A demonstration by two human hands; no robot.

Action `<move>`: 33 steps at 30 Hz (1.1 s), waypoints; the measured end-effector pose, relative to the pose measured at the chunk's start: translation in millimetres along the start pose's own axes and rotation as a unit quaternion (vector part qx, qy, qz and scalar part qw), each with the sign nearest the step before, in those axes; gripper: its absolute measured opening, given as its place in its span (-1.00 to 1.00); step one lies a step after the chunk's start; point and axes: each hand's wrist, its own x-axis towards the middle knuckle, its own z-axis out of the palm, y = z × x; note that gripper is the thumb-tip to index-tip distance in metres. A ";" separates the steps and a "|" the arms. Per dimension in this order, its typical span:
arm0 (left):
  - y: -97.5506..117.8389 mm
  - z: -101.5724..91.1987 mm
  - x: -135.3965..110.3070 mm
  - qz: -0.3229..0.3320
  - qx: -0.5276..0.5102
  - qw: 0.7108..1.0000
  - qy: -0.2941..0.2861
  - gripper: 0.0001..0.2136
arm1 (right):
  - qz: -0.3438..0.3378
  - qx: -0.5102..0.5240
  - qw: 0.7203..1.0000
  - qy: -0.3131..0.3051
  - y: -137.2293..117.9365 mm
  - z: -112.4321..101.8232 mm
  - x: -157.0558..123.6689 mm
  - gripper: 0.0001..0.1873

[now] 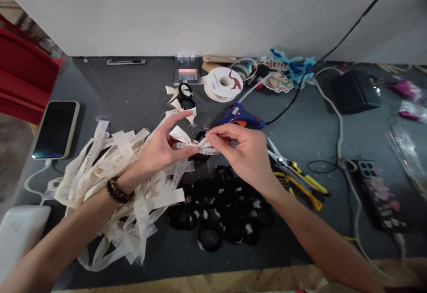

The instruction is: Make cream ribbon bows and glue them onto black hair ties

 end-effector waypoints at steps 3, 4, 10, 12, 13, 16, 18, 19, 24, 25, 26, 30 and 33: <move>2.4 0.0 -1.0 -0.003 0.021 1.000 -0.010 -0.27 | 0.006 0.004 1.000 -0.012 1.8 -1.7 1.9 -0.83; 3.0 0.3 -1.5 -0.004 0.025 1.000 -0.010 -0.29 | 0.005 0.001 1.000 -0.011 1.8 -2.0 2.4 -0.84; 1.8 3.6 -3.8 0.021 -0.007 1.000 0.007 -0.35 | -0.025 -0.024 0.999 0.019 -3.5 2.0 -1.4 -0.85; -0.6 3.2 -3.5 0.023 -0.029 0.999 0.006 -0.23 | -0.029 -0.029 0.999 0.022 -5.6 3.7 -4.7 -0.85; -1.8 2.5 -3.2 0.021 -0.034 0.999 0.004 -0.18 | -0.030 -0.030 0.999 0.021 -6.3 4.1 -6.1 -0.85; -4.3 -0.1 -2.1 0.020 -0.017 1.000 0.008 -0.19 | -0.032 -0.036 0.999 0.008 -6.6 3.4 -7.3 -0.86; -3.6 -1.2 -1.7 0.022 0.000 1.000 0.012 -0.23 | -0.022 -0.033 0.999 -0.004 -5.2 1.5 -5.1 -0.86; -2.4 -1.2 -1.8 0.020 0.008 1.000 0.009 -0.24 | -0.014 -0.026 0.999 -0.012 -4.1 0.5 -3.3 -0.86; 4.0 -0.1 -3.2 0.000 0.046 0.999 -0.014 -0.28 | 0.017 -0.003 0.999 -0.046 1.1 -2.3 4.6 -0.88; 3.9 -0.4 -3.4 -0.001 0.045 0.999 -0.016 -0.29 | 0.017 -0.006 0.999 -0.046 1.5 -1.8 5.0 -0.87; 3.2 -1.1 -3.6 -0.003 0.041 0.999 -0.018 -0.30 | 0.016 -0.008 0.999 -0.044 1.8 -1.0 5.0 -0.86; -3.1 -4.1 -3.2 0.003 0.020 1.000 -0.008 -0.33 | 0.011 0.005 0.999 -0.045 0.8 3.0 2.7 -0.83; -8.1 -5.2 -2.1 0.018 0.019 1.000 -0.001 -0.38 | 0.012 0.019 0.999 -0.041 0.0 4.6 0.8 -0.83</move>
